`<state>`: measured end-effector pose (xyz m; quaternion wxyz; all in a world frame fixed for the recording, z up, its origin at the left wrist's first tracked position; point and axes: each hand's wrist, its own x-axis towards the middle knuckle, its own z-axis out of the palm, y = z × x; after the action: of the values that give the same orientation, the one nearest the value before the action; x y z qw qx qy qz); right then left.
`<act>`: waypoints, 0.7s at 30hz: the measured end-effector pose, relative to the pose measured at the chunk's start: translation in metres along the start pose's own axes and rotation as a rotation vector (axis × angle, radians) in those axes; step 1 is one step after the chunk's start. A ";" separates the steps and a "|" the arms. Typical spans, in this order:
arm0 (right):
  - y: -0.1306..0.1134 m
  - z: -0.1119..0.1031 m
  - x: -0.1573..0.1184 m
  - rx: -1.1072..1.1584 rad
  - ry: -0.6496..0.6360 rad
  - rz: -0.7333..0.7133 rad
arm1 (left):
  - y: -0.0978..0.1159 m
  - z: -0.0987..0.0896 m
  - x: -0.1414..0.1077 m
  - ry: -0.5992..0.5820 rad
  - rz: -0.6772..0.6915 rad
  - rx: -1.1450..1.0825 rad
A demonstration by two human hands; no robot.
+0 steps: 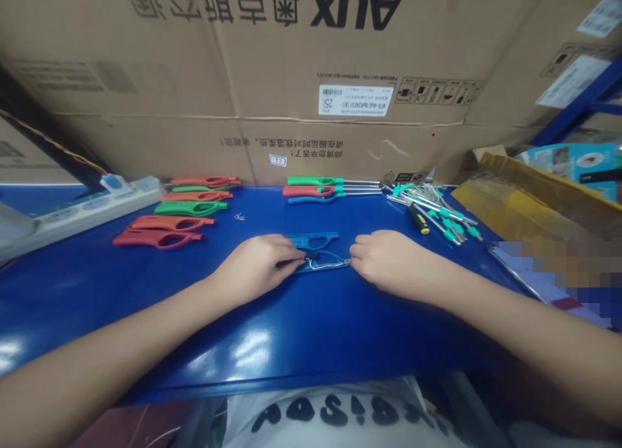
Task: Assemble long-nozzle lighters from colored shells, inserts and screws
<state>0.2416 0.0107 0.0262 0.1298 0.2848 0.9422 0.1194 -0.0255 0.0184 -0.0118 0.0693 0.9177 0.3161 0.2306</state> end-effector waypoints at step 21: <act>-0.017 0.035 0.017 0.823 0.487 0.212 | 0.005 0.003 -0.002 -0.013 -0.010 0.044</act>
<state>0.2299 0.0120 -0.0151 -0.2303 0.3705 0.8802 -0.1873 -0.0228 0.0129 -0.0136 0.0523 0.9188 0.3252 0.2175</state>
